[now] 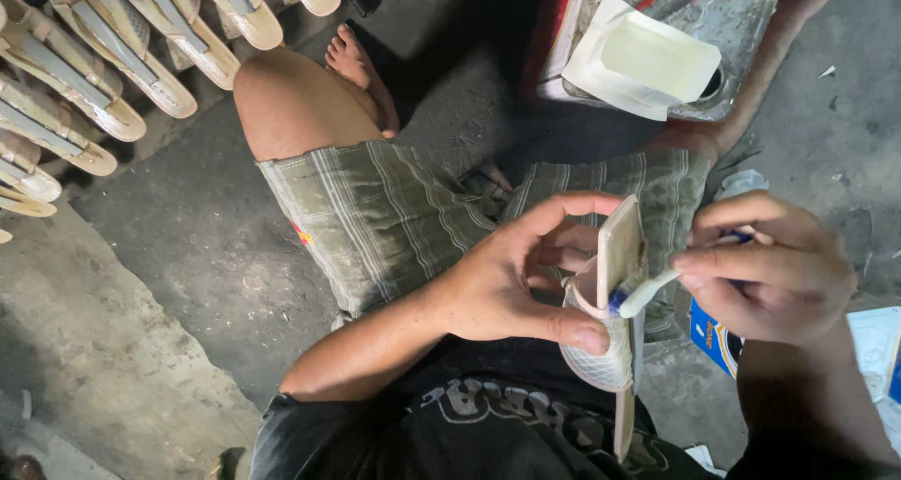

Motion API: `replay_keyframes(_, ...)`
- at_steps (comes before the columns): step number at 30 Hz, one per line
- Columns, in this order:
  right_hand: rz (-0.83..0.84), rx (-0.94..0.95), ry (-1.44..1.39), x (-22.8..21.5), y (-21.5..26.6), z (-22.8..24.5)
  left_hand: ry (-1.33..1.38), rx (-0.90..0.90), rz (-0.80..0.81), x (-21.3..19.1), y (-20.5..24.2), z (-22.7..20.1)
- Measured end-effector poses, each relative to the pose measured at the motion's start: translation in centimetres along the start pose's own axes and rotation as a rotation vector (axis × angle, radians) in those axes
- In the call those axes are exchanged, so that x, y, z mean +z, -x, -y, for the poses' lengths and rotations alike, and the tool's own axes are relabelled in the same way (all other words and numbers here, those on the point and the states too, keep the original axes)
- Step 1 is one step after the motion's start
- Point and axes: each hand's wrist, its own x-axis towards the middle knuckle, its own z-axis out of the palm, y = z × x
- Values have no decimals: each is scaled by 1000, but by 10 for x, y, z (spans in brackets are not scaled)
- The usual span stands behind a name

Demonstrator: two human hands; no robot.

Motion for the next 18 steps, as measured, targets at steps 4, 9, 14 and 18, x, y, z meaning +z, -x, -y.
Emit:
replay_keyframes(4,-64,117,-729,-11,-13,-8,-102,71,-50,-16,-6,21)
replay_keyframes(9,-195,525,121,-13,-38,-61,-148,-24,-175,-40,0,45)
replay_keyframes(14,-111,288,924,1,-42,-109,-191,-72,7,-38,21,58)
replay_keyframes(18,31,284,1212,10,-51,-125,-153,-94,58,-32,20,67)
